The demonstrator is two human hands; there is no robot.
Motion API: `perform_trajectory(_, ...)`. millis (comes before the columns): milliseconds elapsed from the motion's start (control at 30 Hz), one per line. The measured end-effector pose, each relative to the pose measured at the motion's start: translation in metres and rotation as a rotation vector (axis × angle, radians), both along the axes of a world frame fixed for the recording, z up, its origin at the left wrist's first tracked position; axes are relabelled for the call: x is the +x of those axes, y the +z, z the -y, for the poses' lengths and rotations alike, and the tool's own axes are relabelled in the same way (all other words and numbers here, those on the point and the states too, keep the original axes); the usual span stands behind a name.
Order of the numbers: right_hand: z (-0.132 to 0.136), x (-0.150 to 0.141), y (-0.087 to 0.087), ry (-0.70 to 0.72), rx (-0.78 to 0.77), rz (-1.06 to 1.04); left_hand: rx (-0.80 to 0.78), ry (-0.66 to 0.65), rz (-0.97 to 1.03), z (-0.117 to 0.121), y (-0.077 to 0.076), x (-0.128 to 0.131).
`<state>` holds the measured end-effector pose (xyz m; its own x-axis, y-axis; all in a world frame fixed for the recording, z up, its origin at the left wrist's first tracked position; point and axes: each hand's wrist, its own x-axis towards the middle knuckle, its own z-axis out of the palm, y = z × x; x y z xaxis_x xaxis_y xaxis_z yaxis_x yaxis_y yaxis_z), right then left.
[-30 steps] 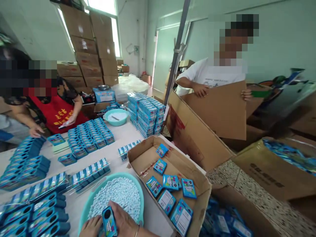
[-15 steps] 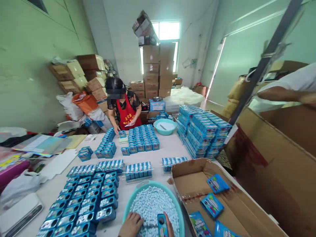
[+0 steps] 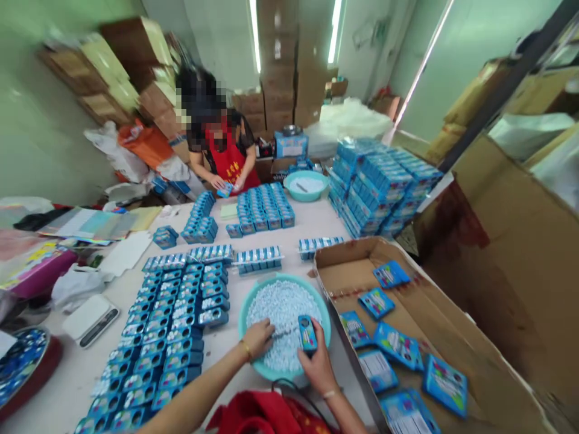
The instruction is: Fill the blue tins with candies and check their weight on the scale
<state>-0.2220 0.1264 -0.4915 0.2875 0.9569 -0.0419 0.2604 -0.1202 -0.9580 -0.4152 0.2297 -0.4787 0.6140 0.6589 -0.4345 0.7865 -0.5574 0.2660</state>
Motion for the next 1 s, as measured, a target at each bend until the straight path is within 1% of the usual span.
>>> perform_trajectory(33, -0.001, 0.002, 0.008, -0.005, 0.004, 0.008, -0.013, 0.0, 0.003, -0.001, -0.003, 0.006)
perform_trajectory(100, -0.004, 0.008, 0.018, 0.007, 0.007, 0.034, -0.024, -0.001, 0.008, -0.002, -0.009, 0.016)
perform_trajectory(200, -0.002, 0.014, 0.024, 0.047, 0.027, 0.111, -0.021, -0.005, 0.008, -0.005, -0.012, 0.027)
perform_trajectory(333, 0.002, 0.018, 0.026, 0.102, 0.09, 0.186, -0.022, -0.022, -0.026, -0.01, -0.006, 0.035)
perform_trajectory(400, 0.0, 0.019, 0.024, 0.1, 0.108, 0.178, -0.024, -0.037, -0.059, -0.013, 0.0, 0.035)
perform_trajectory(467, -0.002, 0.022, 0.02, 0.043, 0.12, 0.154, -0.017, -0.054, -0.096, -0.019, 0.009, 0.032)
perform_trajectory(533, -0.006, 0.027, 0.015, -0.041, 0.124, 0.12, 0.005, -0.072, -0.128, -0.027, 0.021, 0.026)
perform_trajectory(600, -0.01, 0.034, 0.013, -0.083, 0.118, 0.112, 0.038, -0.088, -0.15, -0.036, 0.035, 0.017)
perform_trajectory(700, -0.016, 0.044, 0.013, -0.055, 0.105, 0.149, 0.094, -0.096, -0.167, -0.053, 0.052, 0.004)
perform_trajectory(767, -0.019, 0.049, 0.013, -0.032, 0.103, 0.158, 0.12, -0.088, -0.18, -0.063, 0.054, -0.002)
perform_trajectory(800, -0.02, 0.05, 0.013, -0.023, 0.104, 0.151, 0.125, -0.084, -0.185, -0.067, 0.052, -0.003)
perform_trajectory(867, -0.022, 0.052, 0.012, -0.005, 0.101, 0.131, 0.121, -0.079, -0.189, -0.072, 0.04, -0.003)
perform_trajectory(1000, -0.022, 0.053, 0.008, 0.001, 0.079, 0.127, 0.076, -0.081, -0.149, -0.068, -0.001, 0.013)
